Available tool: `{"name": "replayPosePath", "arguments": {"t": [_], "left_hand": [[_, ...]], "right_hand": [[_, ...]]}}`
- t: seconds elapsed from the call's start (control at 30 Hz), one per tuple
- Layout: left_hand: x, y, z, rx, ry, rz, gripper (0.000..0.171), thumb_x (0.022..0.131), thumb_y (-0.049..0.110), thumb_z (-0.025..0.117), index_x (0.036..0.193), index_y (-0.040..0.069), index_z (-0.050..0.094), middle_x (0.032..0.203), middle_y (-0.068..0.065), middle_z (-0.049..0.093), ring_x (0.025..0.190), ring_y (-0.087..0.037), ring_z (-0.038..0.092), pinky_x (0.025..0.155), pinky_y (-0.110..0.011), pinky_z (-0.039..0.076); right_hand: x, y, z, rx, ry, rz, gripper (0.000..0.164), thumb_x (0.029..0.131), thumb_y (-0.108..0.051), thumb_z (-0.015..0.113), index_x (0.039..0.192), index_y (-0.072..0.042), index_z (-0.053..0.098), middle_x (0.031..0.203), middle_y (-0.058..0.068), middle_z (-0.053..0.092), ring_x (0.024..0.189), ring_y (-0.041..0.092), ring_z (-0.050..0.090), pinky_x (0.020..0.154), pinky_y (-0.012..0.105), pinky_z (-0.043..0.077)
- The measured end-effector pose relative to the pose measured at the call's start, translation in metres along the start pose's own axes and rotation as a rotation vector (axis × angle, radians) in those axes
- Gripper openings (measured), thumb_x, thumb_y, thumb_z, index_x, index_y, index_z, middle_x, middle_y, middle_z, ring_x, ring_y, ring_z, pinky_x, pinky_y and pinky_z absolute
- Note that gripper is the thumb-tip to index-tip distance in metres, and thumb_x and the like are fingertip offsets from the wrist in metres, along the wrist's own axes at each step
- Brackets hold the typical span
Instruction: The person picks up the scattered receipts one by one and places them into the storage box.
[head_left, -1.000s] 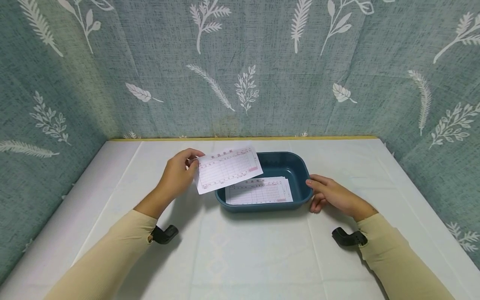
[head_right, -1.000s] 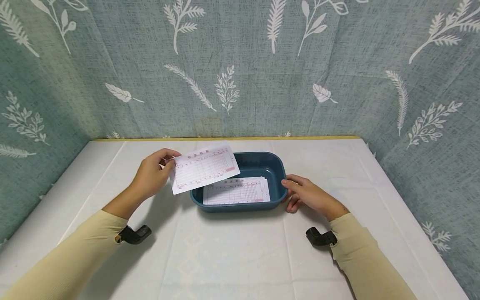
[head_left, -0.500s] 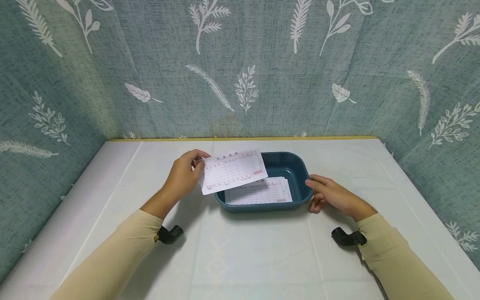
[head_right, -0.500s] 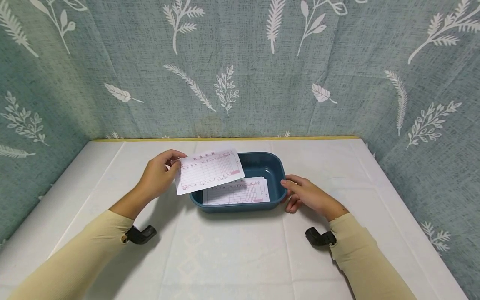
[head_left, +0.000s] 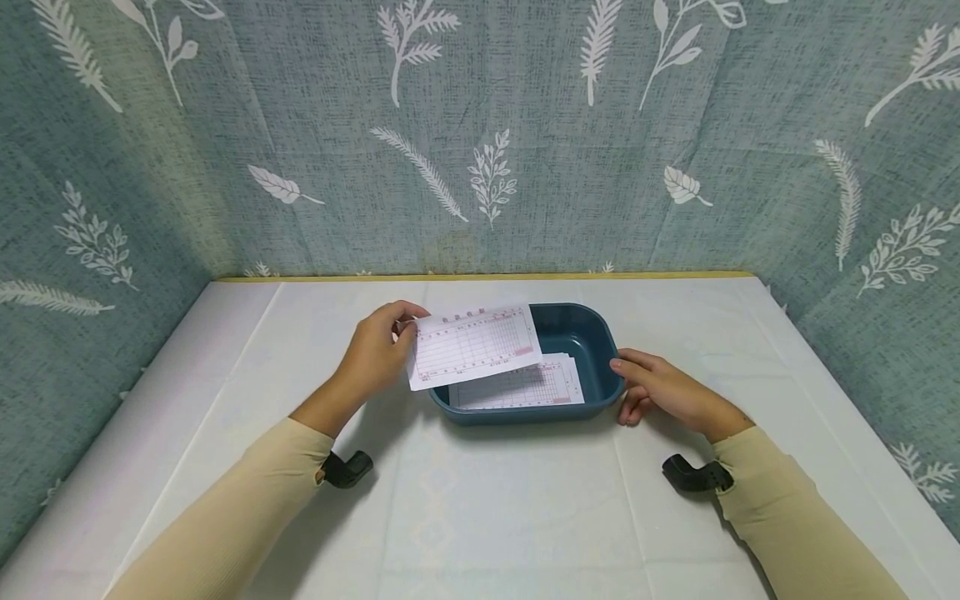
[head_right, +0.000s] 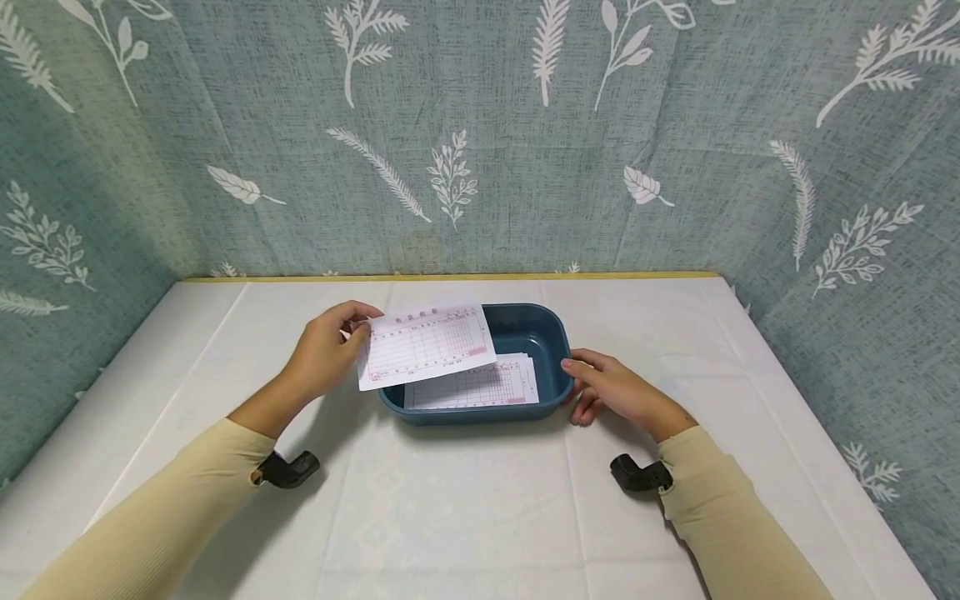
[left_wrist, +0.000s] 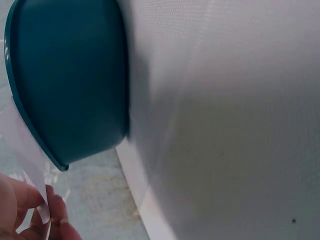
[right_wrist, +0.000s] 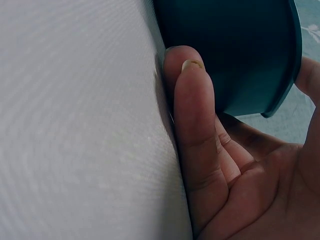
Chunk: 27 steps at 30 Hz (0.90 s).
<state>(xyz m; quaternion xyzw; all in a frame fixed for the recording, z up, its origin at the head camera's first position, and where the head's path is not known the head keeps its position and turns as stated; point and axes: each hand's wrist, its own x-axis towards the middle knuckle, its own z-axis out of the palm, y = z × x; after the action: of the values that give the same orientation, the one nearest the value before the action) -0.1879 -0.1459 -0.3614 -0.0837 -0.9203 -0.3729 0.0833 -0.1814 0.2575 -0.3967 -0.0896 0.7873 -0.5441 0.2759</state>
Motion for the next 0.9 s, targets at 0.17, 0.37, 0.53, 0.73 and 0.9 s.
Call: {"name": "replayPosePath", "arguments": {"t": [0.17, 0.37, 0.53, 0.73, 0.9], "left_hand": [[0.0, 0.002, 0.003, -0.007, -0.004, -0.002, 0.022, 0.101, 0.005, 0.05, 0.115, 0.009, 0.066, 0.102, -0.01, 0.062, 0.084, -0.024, 0.052, 0.065, -0.033, 0.042], [0.001, 0.003, 0.006, -0.014, -0.005, 0.006, 0.022, 0.101, 0.004, 0.05, 0.115, 0.008, 0.067, 0.104, -0.011, 0.063, 0.085, -0.024, 0.053, 0.065, -0.031, 0.041], [0.001, 0.005, 0.009, -0.028, -0.007, 0.007, 0.023, 0.101, 0.004, 0.051, 0.115, 0.008, 0.067, 0.105, -0.011, 0.063, 0.085, -0.024, 0.052, 0.066, -0.031, 0.041], [0.001, 0.006, 0.01, -0.033, -0.013, 0.0, 0.023, 0.101, 0.003, 0.05, 0.116, 0.008, 0.067, 0.105, -0.012, 0.063, 0.087, -0.024, 0.052, 0.066, -0.031, 0.041], [0.002, 0.007, 0.012, -0.038, -0.006, 0.004, 0.023, 0.1, 0.003, 0.05, 0.115, 0.007, 0.067, 0.105, -0.012, 0.063, 0.087, -0.024, 0.052, 0.066, -0.031, 0.041]], "right_hand": [[0.0, 0.0, 0.0, 0.003, 0.001, 0.001, 0.078, 0.106, -0.039, 0.043, 0.157, 0.007, 0.005, 0.074, 0.011, 0.071, 0.066, 0.017, 0.069, 0.066, 0.032, 0.058], [0.0, 0.0, 0.0, 0.006, 0.002, 0.003, 0.077, 0.106, -0.039, 0.043, 0.157, 0.006, 0.006, 0.074, 0.011, 0.071, 0.067, 0.017, 0.069, 0.067, 0.032, 0.058], [0.0, 0.0, 0.0, 0.0, 0.0, 0.002, 0.077, 0.106, -0.039, 0.043, 0.157, 0.006, 0.006, 0.074, 0.011, 0.071, 0.067, 0.018, 0.069, 0.067, 0.032, 0.058], [0.0, -0.001, 0.0, 0.003, 0.002, 0.0, 0.077, 0.106, -0.039, 0.043, 0.157, 0.006, 0.006, 0.074, 0.011, 0.071, 0.067, 0.018, 0.069, 0.067, 0.033, 0.059], [0.0, 0.0, 0.0, 0.012, 0.004, 0.004, 0.077, 0.106, -0.038, 0.043, 0.157, 0.006, 0.006, 0.074, 0.01, 0.071, 0.066, 0.017, 0.069, 0.066, 0.032, 0.059]]}}
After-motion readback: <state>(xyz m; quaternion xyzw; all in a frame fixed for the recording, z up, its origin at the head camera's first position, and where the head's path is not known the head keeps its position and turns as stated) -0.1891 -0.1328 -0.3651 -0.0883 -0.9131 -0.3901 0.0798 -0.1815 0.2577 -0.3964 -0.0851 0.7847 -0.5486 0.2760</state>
